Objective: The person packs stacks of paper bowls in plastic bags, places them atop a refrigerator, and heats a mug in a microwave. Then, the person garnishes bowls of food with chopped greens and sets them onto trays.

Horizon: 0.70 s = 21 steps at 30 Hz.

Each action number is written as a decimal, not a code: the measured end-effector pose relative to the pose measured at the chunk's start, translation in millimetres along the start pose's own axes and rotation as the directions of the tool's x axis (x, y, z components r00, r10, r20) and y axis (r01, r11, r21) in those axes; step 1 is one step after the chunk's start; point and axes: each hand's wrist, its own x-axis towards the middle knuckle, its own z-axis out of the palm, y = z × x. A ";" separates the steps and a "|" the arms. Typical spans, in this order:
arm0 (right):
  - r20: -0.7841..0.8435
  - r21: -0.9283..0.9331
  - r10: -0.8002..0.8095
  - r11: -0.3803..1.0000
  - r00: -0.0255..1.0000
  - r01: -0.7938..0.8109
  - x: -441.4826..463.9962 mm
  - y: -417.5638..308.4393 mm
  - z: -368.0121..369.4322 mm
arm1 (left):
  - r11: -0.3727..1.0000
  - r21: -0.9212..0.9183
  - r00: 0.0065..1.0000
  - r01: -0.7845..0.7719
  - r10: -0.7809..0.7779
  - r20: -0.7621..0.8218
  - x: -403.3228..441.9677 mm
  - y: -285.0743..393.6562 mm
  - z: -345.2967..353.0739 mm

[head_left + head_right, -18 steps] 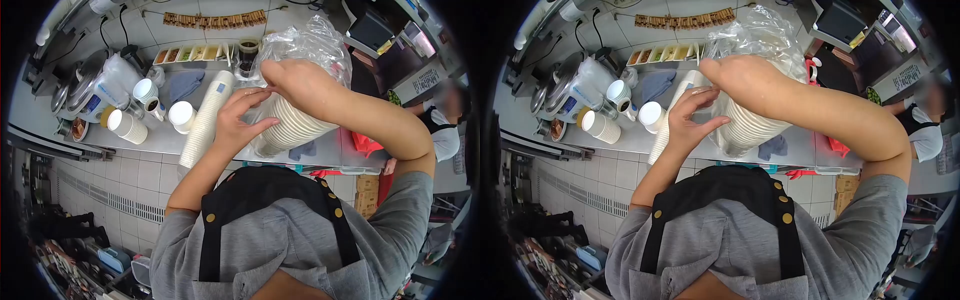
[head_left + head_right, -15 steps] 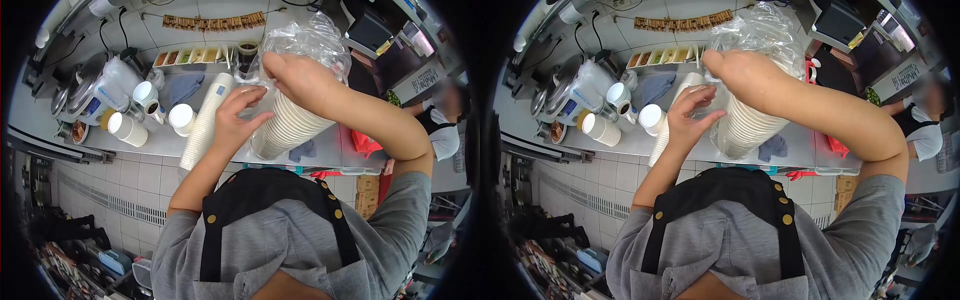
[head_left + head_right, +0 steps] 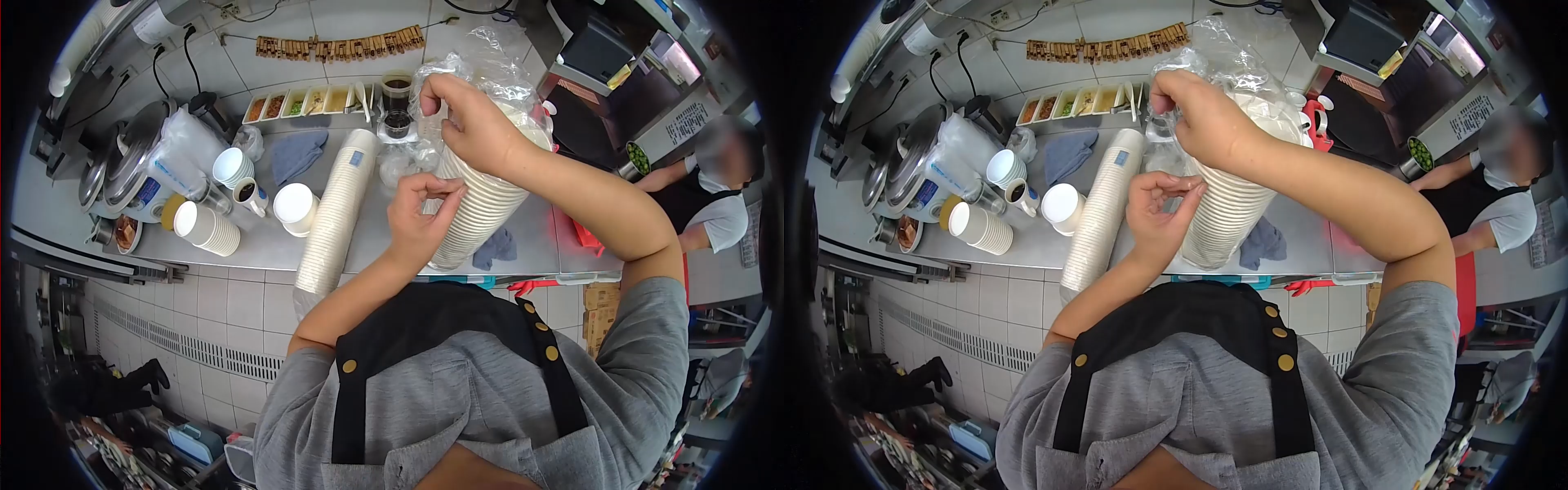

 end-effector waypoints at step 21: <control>-0.415 -0.310 0.415 0.772 0.810 -0.554 -96.2 12.2 -55.1 | 0.835 0.188 0.669 -0.518 0.258 0.697 -20.4 -22.9 42.2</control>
